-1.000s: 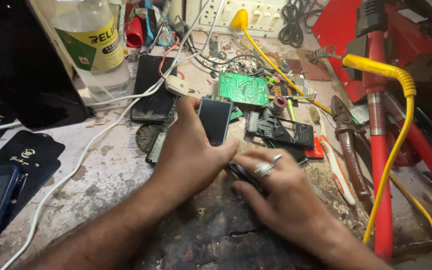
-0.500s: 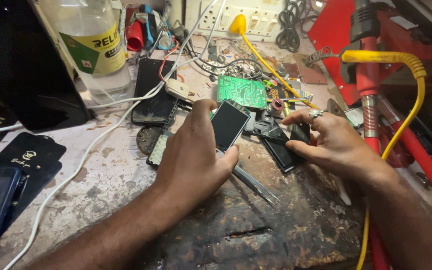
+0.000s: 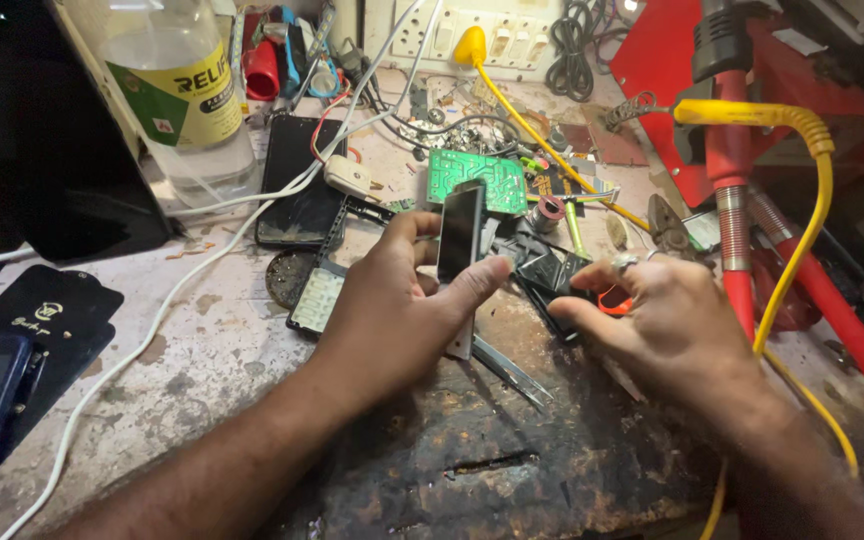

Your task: The person pries open the back cover of a feature phone using a spudger, then uses a pry tool to work around the housing and remove the battery. They separate the display from the mid-frame, peel the display flex from the board, and finally dip a tool into a flux tin while holding a soldering iron.

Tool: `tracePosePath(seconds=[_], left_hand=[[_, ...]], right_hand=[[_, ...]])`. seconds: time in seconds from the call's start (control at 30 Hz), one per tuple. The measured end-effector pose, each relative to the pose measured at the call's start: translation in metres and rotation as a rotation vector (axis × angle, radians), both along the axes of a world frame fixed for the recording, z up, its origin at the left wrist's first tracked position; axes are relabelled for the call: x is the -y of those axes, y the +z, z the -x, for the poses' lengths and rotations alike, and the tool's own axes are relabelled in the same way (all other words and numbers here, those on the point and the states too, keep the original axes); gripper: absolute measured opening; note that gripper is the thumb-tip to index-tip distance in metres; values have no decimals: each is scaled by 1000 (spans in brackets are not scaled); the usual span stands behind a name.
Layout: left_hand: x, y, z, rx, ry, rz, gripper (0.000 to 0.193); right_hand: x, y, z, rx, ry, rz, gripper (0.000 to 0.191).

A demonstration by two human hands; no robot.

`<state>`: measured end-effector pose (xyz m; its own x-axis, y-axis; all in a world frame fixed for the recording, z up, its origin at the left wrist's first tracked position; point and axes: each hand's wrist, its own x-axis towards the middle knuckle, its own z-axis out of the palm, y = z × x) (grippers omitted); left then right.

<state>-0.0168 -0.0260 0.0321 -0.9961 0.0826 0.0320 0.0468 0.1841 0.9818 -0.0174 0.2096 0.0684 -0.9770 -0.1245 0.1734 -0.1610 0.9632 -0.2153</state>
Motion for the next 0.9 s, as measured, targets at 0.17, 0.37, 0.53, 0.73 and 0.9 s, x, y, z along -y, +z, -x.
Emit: tracePosePath(seconds=[0.17,0.37,0.53,0.73,0.9], left_hand=[[-2,-5,5,33,4,-156,74],[-1,-7,7,43,-2,-169,78],[-2,-7,6,88,-42,-243,77],[-2,-5,4,29,-1,-190,81],[1,2,-2,-108,38,76,75]], right_hand=[[4,-2,-5,-57,83,-81,49],[3,-15,-3,-83,33,139,41],[4,-18,7,-332,25,139,26],[3,-14,-7,-35,-75,55,38],[6,-15,-7,-120,5,-50,40]])
